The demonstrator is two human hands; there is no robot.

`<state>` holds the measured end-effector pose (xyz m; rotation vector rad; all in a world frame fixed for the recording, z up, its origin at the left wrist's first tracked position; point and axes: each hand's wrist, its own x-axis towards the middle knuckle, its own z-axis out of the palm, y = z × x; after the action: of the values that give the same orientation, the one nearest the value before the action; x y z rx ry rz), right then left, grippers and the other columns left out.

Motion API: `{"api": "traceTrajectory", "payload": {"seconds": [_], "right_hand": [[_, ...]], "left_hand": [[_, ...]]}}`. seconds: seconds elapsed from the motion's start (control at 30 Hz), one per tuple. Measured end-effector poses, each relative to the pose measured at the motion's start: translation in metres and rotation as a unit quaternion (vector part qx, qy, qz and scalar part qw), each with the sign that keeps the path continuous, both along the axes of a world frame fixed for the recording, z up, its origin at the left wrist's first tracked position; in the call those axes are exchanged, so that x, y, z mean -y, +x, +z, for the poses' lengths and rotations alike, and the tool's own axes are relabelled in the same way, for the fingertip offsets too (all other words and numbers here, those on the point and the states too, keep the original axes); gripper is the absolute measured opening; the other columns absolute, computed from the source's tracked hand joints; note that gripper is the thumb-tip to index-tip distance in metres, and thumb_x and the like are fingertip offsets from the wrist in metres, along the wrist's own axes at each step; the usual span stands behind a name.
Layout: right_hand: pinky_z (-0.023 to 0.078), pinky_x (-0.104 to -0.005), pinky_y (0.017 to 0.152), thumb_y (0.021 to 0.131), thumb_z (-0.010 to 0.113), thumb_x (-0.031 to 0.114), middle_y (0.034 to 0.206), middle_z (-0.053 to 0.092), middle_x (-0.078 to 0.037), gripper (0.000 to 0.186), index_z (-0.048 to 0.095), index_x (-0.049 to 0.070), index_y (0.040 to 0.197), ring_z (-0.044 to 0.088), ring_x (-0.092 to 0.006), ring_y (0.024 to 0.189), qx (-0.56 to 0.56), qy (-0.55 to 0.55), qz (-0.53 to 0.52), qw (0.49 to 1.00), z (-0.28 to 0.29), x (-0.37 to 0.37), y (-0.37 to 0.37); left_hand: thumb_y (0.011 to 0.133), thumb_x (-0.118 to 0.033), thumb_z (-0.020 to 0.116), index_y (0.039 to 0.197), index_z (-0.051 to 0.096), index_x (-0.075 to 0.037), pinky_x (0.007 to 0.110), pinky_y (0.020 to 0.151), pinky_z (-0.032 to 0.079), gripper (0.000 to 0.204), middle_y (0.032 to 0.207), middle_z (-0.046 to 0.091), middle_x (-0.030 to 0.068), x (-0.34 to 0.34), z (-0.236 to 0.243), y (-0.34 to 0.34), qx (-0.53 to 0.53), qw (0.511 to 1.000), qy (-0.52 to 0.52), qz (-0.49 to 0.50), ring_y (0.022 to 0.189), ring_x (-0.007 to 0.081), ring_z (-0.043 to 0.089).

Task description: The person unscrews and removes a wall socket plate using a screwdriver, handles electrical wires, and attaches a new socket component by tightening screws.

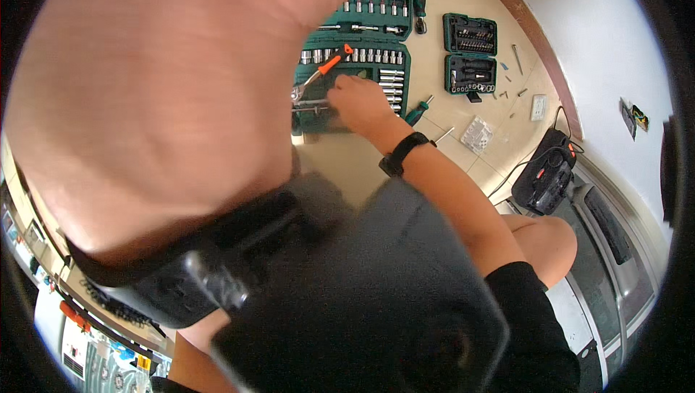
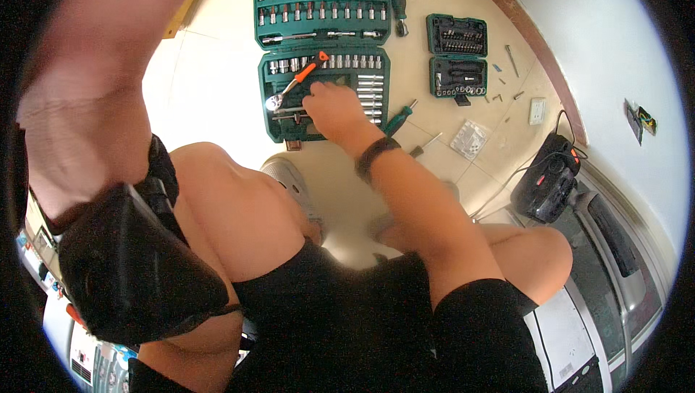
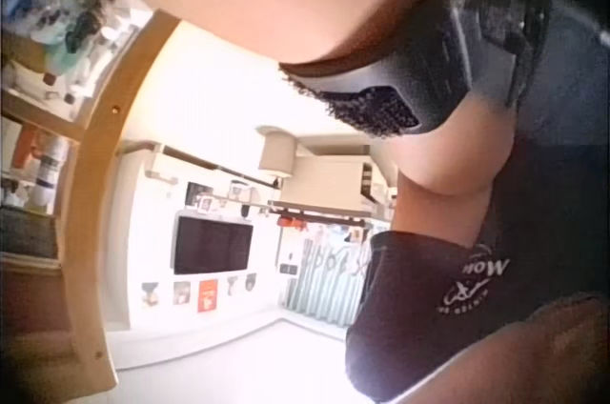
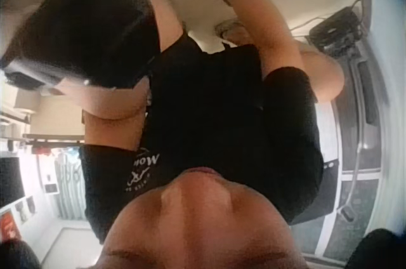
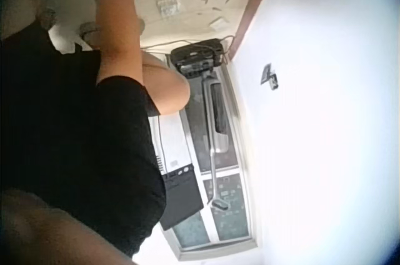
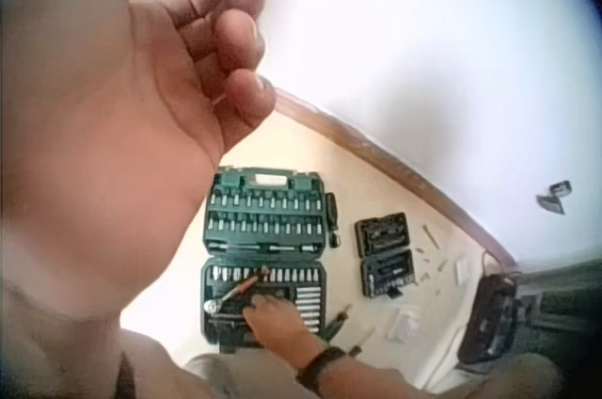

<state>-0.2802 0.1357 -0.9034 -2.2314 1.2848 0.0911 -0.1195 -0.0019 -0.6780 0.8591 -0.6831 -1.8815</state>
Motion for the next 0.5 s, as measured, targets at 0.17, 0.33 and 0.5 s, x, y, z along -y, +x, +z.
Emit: {"api": "traceTrajectory", "payload": {"seconds": [0.17, 0.33, 0.5], "right_hand": [[0.055, -0.0428, 0.079, 0.075, 0.075, 0.023, 0.094, 0.061, -0.009, 0.022, 0.063, 0.009, 0.087, 0.064, -0.031, 0.096, 0.022, 0.012, -0.091, 0.996, -0.006, -0.008, 0.001], [0.054, -0.0456, 0.077, 0.084, 0.068, 0.019, 0.091, 0.063, -0.011, 0.012, 0.066, 0.007, 0.084, 0.066, -0.0326, 0.092, 0.062, 0.031, -0.158, 0.985, -0.005, -0.005, 0.007], [0.055, -0.0452, 0.08, 0.087, 0.071, 0.037, 0.097, 0.067, -0.013, 0.031, 0.07, 0.006, 0.089, 0.067, -0.0328, 0.096, 0.017, 0.13, -0.141, 0.981, 0.002, 0.018, 0.016]], "left_hand": [[0.103, -0.024, 0.045, 0.124, 0.055, 0.003, 0.029, 0.077, 0.039, 0.036, 0.101, 0.055, 0.0062, 0.004, -0.003, -0.005, 0.003, 1.0, 0.002, -0.007, 0.083, 0.0152, 0.045], [0.103, -0.024, 0.044, 0.124, 0.055, 0.003, 0.029, 0.077, 0.039, 0.036, 0.101, 0.055, 0.0063, 0.009, -0.005, -0.011, -0.002, 1.0, -0.001, -0.016, 0.083, 0.0153, 0.045], [0.104, -0.024, 0.044, 0.124, 0.054, 0.003, 0.029, 0.077, 0.039, 0.035, 0.101, 0.055, 0.0065, 0.017, -0.007, -0.013, -0.001, 1.0, -0.006, -0.022, 0.083, 0.0154, 0.045]]}}
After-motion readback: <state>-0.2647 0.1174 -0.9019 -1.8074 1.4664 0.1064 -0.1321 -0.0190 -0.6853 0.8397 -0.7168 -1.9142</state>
